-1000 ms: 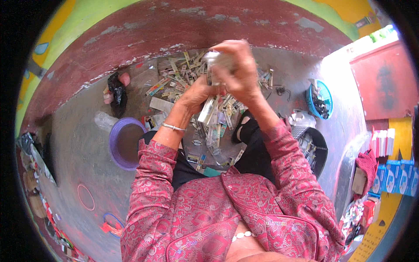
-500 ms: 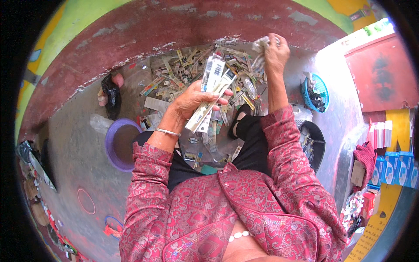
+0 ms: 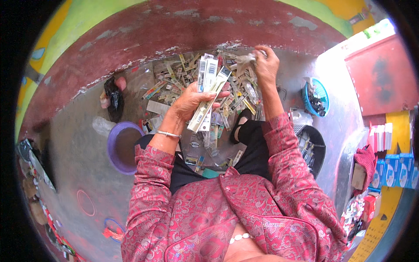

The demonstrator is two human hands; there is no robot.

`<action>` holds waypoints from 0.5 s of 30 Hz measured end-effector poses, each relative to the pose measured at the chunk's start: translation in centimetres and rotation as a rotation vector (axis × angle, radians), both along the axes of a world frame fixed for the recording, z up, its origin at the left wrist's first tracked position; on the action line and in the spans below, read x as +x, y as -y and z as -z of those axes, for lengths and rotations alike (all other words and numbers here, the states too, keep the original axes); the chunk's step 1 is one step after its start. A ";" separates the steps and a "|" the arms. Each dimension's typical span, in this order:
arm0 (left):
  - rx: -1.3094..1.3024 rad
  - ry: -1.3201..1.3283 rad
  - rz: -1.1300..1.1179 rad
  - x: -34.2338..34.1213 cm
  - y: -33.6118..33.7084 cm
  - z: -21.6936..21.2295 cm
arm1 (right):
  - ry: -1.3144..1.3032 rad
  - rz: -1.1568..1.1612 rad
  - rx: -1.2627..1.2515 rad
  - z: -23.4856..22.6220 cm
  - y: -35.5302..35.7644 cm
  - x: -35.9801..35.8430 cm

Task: The person sorts through a pile of discarded packaging and paper on the floor, picking up plastic-wrapped items, wiping them with a cloth, and placing them into bags and containers.

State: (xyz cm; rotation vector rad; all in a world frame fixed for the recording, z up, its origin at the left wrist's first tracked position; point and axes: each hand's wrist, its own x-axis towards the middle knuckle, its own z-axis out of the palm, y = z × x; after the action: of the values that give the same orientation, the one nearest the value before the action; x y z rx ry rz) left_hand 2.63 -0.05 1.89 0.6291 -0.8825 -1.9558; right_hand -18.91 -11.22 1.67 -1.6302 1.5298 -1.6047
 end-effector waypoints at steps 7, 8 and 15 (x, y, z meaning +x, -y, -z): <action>0.046 0.098 -0.054 0.3 0.6 2.2 | 0.112 -0.406 0.703 -2.3 -4.3 3.8; 0.012 0.163 -0.070 0.2 0.9 2.1 | -0.005 -0.441 0.673 -1.6 -4.0 4.3; -0.410 0.788 -0.291 -1.8 1.0 2.9 | -0.226 -0.526 0.534 0.1 -4.7 6.3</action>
State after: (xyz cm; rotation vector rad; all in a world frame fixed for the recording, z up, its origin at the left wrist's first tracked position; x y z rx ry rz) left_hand 0.80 -1.04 -1.04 1.2255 -1.5139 -1.1919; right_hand -12.62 -6.51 1.55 -1.7317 1.3184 -0.6854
